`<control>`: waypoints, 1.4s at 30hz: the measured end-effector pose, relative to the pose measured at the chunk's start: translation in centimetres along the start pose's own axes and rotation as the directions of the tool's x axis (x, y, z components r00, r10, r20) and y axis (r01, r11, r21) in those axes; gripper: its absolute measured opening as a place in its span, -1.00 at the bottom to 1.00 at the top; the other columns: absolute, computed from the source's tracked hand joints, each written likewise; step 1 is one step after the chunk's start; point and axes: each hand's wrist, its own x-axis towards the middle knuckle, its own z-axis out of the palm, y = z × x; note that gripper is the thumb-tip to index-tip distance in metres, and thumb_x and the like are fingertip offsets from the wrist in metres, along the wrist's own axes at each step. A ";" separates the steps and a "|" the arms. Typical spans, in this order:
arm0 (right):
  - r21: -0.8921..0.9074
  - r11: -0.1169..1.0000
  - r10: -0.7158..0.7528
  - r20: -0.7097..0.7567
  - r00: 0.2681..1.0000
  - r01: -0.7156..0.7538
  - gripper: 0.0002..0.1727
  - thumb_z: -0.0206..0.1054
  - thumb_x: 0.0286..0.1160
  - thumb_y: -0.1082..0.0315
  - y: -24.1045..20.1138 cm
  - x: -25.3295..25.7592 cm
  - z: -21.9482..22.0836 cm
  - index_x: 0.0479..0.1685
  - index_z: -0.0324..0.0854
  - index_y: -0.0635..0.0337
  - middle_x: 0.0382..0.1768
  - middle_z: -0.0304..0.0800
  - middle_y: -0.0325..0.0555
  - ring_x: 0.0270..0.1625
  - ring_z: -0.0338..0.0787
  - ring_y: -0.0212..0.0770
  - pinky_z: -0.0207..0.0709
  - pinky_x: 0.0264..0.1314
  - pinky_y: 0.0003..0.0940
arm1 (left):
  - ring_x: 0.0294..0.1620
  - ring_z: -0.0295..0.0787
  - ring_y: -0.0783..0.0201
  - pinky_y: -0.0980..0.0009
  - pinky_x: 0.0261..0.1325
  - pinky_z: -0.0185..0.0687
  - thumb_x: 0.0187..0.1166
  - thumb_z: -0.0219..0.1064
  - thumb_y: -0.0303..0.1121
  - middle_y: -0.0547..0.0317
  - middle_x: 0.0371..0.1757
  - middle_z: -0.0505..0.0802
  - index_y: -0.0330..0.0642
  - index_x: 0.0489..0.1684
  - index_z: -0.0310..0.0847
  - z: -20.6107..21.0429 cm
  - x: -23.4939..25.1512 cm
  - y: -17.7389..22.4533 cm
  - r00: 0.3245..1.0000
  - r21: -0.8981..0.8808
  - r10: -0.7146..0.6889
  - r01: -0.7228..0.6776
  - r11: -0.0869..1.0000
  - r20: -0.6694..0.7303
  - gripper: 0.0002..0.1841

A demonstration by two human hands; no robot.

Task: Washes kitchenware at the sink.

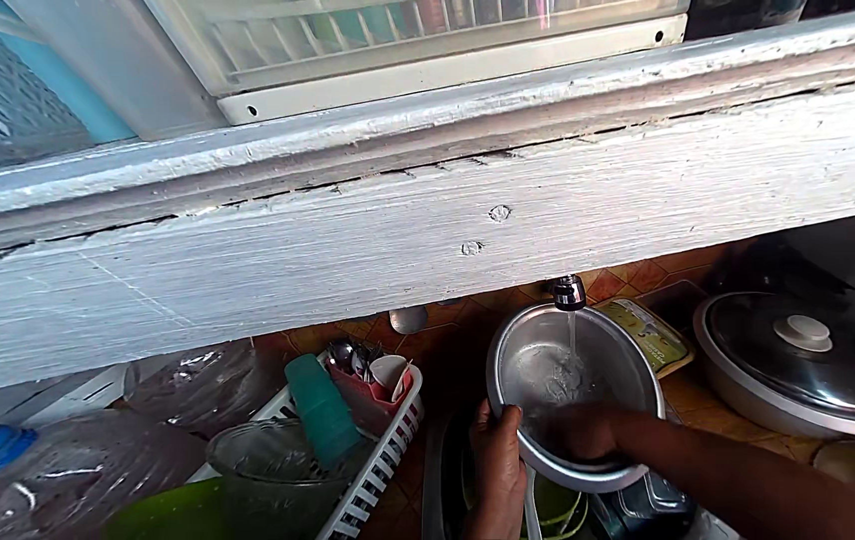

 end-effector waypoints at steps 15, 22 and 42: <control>0.007 0.986 0.168 -0.089 0.982 -0.168 -0.64 0.18 0.69 0.41 2.5 0.4 -2.2 0.29 0.58 0.51 0.26 0.67 0.48 0.40 0.63 0.41 0.39 0.43 0.43 | -0.32 0.83 0.23 0.34 -0.21 0.83 0.37 0.23 -0.82 -0.05 -0.31 0.82 -0.44 -0.15 0.60 -0.6 0.4 0.1 1.000 -0.006 -0.019 0.019 1.000 0.015 -0.80; -0.005 1.000 0.017 -0.070 0.997 -0.017 -0.60 0.18 0.69 0.43 0.9 1.7 -0.9 0.42 0.55 0.47 0.36 0.63 0.47 0.51 0.56 0.39 0.33 0.56 0.37 | -0.29 0.84 0.20 0.31 -0.19 0.83 0.39 0.24 -0.81 -0.08 -0.27 0.82 -0.45 -0.09 0.60 -0.3 0.3 0.1 0.997 -0.003 -0.062 0.062 0.998 0.035 -0.79; 0.152 0.978 -0.118 -0.176 0.977 0.146 -0.64 0.18 0.70 0.34 -2.0 4.8 -0.6 0.23 0.60 0.48 0.18 0.72 0.43 0.34 0.68 0.33 0.42 0.43 0.35 | -0.22 0.81 0.13 0.25 -0.14 0.81 0.37 0.22 -0.80 -0.15 -0.17 0.80 -0.45 0.03 0.57 -0.7 0.4 -0.6 0.989 -0.016 -0.143 0.144 0.989 0.039 -0.71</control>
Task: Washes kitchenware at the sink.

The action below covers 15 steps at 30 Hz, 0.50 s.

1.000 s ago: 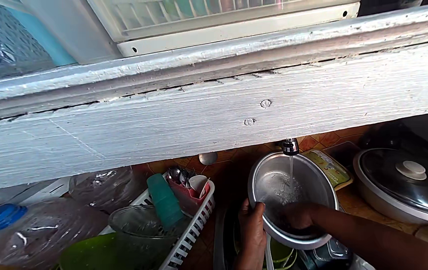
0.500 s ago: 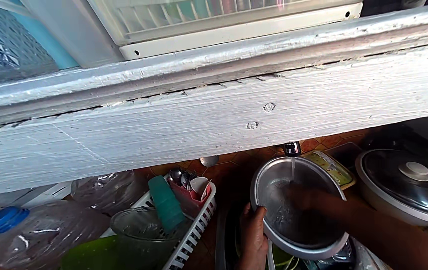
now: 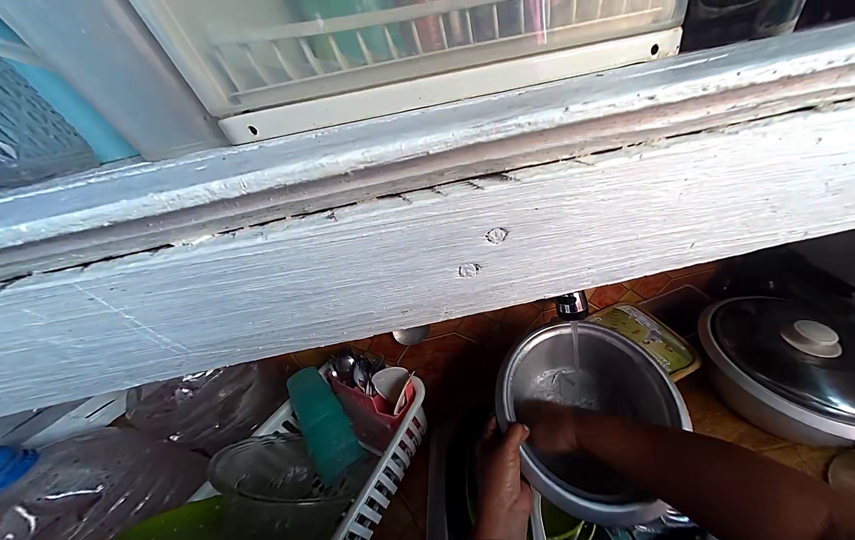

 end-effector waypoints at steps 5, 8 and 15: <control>-0.476 0.876 0.274 0.366 0.889 -0.074 -0.62 0.29 0.63 0.23 1.7 -3.6 0.5 0.26 0.68 0.30 0.18 0.74 0.42 0.32 0.68 0.43 0.43 0.24 0.55 | -0.25 0.83 0.14 0.25 -0.19 0.83 0.41 0.22 -0.80 -0.14 -0.18 0.81 -0.45 0.07 0.55 -1.2 0.3 1.2 0.997 0.026 0.044 -0.042 0.999 -0.068 -0.71; -0.552 0.762 0.467 0.105 0.878 -0.339 -0.61 0.40 0.53 0.24 3.1 -4.6 -1.9 0.15 0.71 0.40 0.27 0.68 0.47 0.40 0.61 0.48 0.44 0.31 0.54 | -0.30 0.84 0.15 0.27 -0.23 0.84 0.37 0.21 -0.83 -0.12 -0.22 0.82 -0.44 0.00 0.56 -1.2 -0.2 1.3 0.998 0.016 0.045 -0.045 0.999 -0.046 -0.72; -0.232 0.954 0.226 0.132 0.965 -0.192 -0.46 0.35 0.63 0.23 1.5 -3.3 -0.4 0.47 0.50 0.42 0.47 0.48 0.45 0.53 0.52 0.41 0.41 0.47 0.40 | -0.23 0.83 0.10 0.21 -0.17 0.83 0.42 0.22 -0.79 -0.17 -0.16 0.80 -0.45 0.06 0.55 -0.2 -0.3 0.7 0.999 0.029 -0.018 0.020 0.999 -0.050 -0.72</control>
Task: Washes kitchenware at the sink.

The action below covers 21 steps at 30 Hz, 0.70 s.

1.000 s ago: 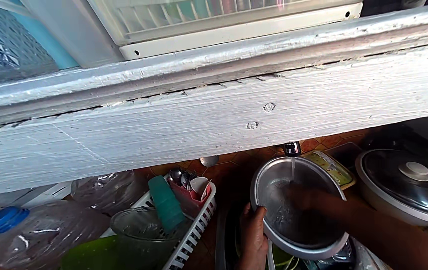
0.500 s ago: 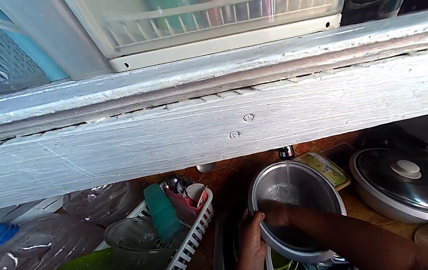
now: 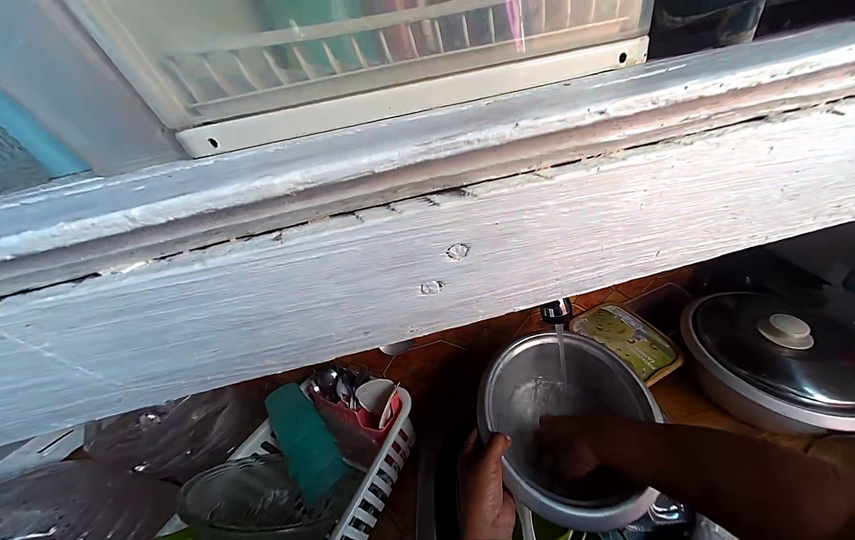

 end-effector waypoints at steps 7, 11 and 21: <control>-0.039 0.989 0.139 -0.025 0.990 -0.140 -0.55 0.31 0.64 0.26 3.2 -0.2 -1.3 0.19 0.62 0.58 0.24 0.67 0.54 0.39 0.64 0.47 0.42 0.39 0.49 | -0.31 0.85 0.15 0.26 -0.25 0.85 0.35 0.24 -0.81 -0.12 -0.24 0.82 -0.44 -0.02 0.57 -0.3 -0.4 0.7 0.998 0.011 0.057 -0.057 0.998 -0.003 -0.73; -0.090 0.991 0.116 0.202 0.972 -0.099 -0.61 0.19 0.74 0.28 1.0 -1.5 -0.3 0.15 0.63 0.54 0.14 0.71 0.52 0.29 0.70 0.42 0.43 0.28 0.47 | -0.30 0.83 0.15 0.27 -0.23 0.84 0.37 0.23 -0.83 -0.11 -0.24 0.81 -0.45 -0.05 0.57 -0.2 -0.2 0.6 0.998 0.014 0.055 -0.055 0.998 -0.010 -0.75; -0.150 0.986 0.099 0.181 0.979 -0.072 -0.58 0.31 0.66 0.24 1.5 -1.3 0.1 0.17 0.63 0.52 0.15 0.71 0.51 0.29 0.70 0.43 0.45 0.26 0.48 | -0.25 0.82 0.15 0.27 -0.19 0.83 0.34 0.25 -0.84 -0.13 -0.19 0.80 -0.46 0.00 0.57 0.0 0.1 0.8 0.998 -0.003 0.068 -0.068 0.998 -0.009 -0.71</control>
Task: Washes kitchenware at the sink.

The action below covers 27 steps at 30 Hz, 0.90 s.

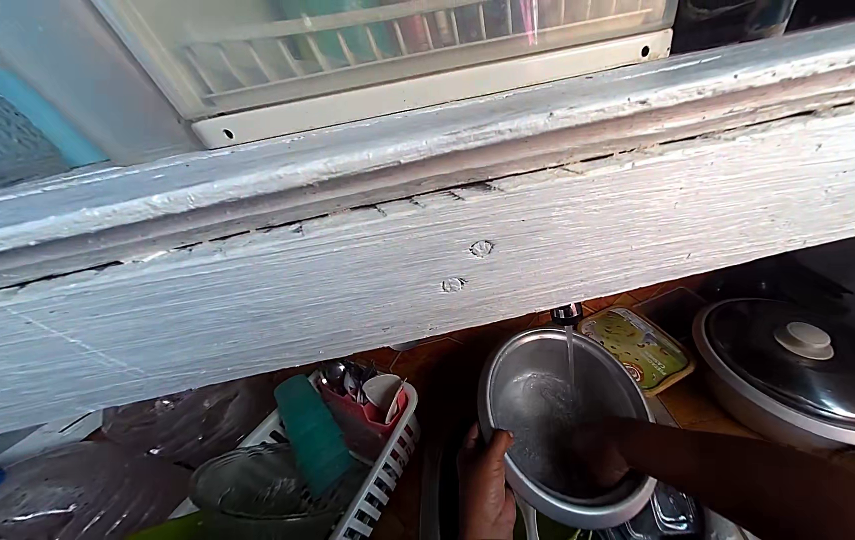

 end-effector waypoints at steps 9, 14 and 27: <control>0.111 0.985 -0.111 -0.159 0.981 0.130 -0.60 0.26 0.72 0.29 -0.2 0.9 -0.5 0.15 0.64 0.57 0.19 0.70 0.52 0.37 0.64 0.44 0.36 0.45 0.44 | -0.26 0.83 0.15 0.27 -0.19 0.83 0.34 0.26 -0.83 -0.13 -0.21 0.81 -0.46 0.00 0.59 0.2 -0.2 0.2 1.000 -0.011 -0.001 0.001 1.000 0.004 -0.71; 0.101 0.992 -0.061 -0.191 0.980 0.081 -0.41 0.32 0.61 0.35 -0.8 0.4 -1.7 0.67 0.43 0.14 0.56 0.42 0.50 0.62 0.40 0.51 0.30 0.54 0.52 | -0.27 0.83 0.17 0.29 -0.19 0.83 0.35 0.23 -0.83 -0.11 -0.20 0.81 -0.45 0.02 0.56 -0.1 0.1 0.4 1.000 -0.020 -0.006 0.006 1.000 0.006 -0.70; 0.129 0.991 0.027 -0.373 0.927 0.022 -0.24 0.54 0.41 0.27 -1.7 2.0 -3.7 0.70 0.40 0.02 0.67 0.20 0.56 0.66 0.22 0.67 0.33 0.46 0.60 | -0.24 0.83 0.13 0.24 -0.19 0.83 0.39 0.20 -0.79 -0.14 -0.16 0.80 -0.42 0.08 0.54 -0.2 -0.6 0.9 0.998 -0.003 -0.054 0.054 0.999 0.014 -0.69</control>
